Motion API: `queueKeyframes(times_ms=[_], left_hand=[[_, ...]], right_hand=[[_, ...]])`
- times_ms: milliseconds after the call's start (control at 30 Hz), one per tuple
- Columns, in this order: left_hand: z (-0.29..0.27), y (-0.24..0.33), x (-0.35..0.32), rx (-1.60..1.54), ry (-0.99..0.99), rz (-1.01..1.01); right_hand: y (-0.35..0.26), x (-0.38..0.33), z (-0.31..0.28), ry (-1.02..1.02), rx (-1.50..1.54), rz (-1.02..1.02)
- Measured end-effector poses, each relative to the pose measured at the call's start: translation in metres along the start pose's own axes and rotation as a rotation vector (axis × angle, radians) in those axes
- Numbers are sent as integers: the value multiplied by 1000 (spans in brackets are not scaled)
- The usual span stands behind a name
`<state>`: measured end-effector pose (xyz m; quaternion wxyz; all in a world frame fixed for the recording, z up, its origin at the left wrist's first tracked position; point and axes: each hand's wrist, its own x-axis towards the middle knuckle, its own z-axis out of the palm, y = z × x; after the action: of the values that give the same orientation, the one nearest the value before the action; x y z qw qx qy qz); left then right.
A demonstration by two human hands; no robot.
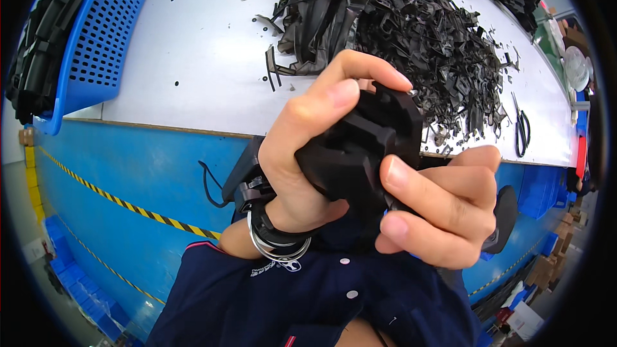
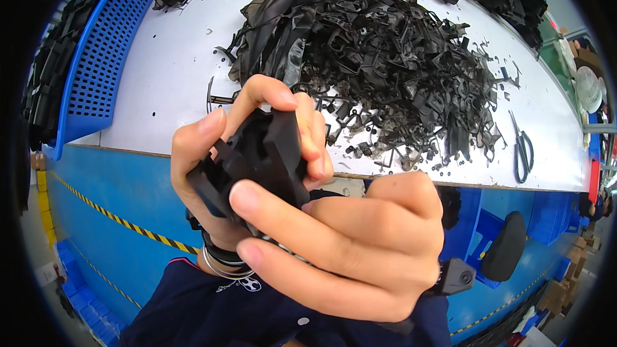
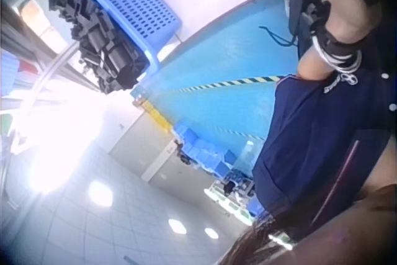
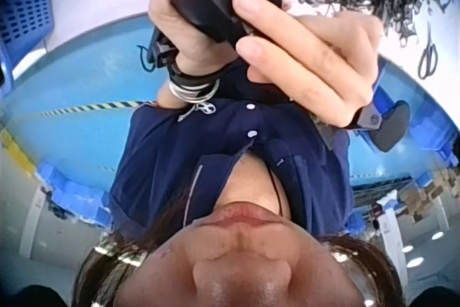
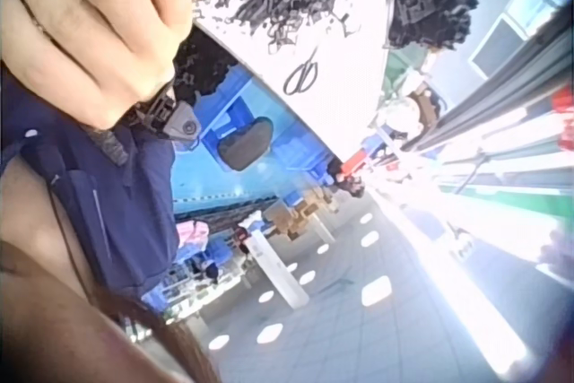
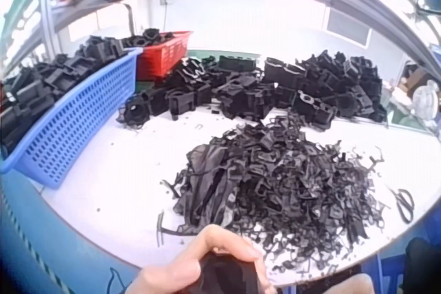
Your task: Remove excess plastic flash from molded parts using a deburring blade and scissors.
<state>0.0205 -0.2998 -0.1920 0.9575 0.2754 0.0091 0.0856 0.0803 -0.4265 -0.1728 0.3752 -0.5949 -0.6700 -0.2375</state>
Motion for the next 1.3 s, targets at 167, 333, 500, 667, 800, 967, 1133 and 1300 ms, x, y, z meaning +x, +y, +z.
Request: queueKeyframes(times_ms=[167, 333, 500, 667, 800, 967, 1133, 1300], left_hand=[[0, -1, 3, -1, 276, 196], [-10, 0, 8, 59, 263, 286], [-11, -1, 6, -7, 211, 229], [-11, -2, 7, -20, 182, 197], [-11, -5, 9, -39, 145, 156], [-12, -11, 11, -75, 81, 128], [-1, -11, 6, -45, 169, 26], [9, -11, 4, -16, 142, 8]], right_hand=[[-7, 9, 11, 1, -225, 58], [-9, 7, 22, 95, -253, 220], [34, 7, 0, 538, -540, 520], [50, -15, -24, 348, -447, 646], [50, -19, -17, 191, -205, 479], [33, -18, -39, -41, -32, 178], [27, -8, -13, 23, 149, -60], [13, -4, -18, -92, 204, 139]])
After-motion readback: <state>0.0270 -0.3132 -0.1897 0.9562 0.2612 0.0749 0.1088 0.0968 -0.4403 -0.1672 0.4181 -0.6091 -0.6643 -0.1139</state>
